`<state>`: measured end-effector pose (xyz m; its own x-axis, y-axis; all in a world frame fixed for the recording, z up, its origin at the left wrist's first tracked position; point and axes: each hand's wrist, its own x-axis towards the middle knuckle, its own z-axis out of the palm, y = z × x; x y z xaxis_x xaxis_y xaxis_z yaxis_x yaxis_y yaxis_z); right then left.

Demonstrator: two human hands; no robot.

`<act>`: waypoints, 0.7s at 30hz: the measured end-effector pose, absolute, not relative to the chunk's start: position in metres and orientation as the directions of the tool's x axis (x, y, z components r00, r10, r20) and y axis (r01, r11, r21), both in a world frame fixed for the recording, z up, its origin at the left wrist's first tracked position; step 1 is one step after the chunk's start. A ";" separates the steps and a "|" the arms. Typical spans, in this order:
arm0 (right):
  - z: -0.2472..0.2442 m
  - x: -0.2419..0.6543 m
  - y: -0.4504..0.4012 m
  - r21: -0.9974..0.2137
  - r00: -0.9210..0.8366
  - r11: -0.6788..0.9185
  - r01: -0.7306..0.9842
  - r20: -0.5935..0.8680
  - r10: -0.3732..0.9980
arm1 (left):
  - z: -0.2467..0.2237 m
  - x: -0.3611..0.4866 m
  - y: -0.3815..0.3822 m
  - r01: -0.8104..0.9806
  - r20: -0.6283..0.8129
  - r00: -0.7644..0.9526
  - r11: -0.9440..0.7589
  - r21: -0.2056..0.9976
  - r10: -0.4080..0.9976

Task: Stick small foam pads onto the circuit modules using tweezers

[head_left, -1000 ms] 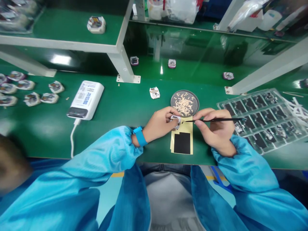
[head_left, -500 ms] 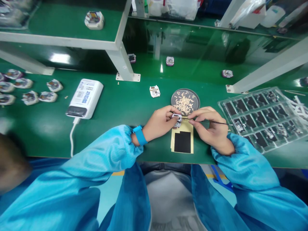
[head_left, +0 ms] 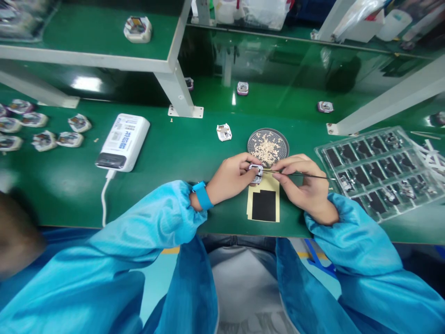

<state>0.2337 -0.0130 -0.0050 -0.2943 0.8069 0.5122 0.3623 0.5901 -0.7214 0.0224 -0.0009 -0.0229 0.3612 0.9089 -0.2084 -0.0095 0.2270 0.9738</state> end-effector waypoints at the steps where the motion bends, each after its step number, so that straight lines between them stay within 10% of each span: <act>1: -0.004 0.234 -0.014 -0.740 -0.281 0.583 0.335 0.512 0.812 | -0.021 0.022 -0.001 -0.004 -0.216 0.360 0.233 0.972 0.907; 14: -0.003 0.234 -0.016 -0.809 -0.309 0.515 0.283 0.432 0.847 | -0.022 0.017 0.000 -0.051 -0.157 0.359 0.187 0.981 0.920; 21: 0.001 0.245 -0.011 -0.972 -0.340 0.197 0.129 0.143 0.929 | -0.024 0.014 0.004 -0.036 -0.149 0.360 0.173 0.984 0.921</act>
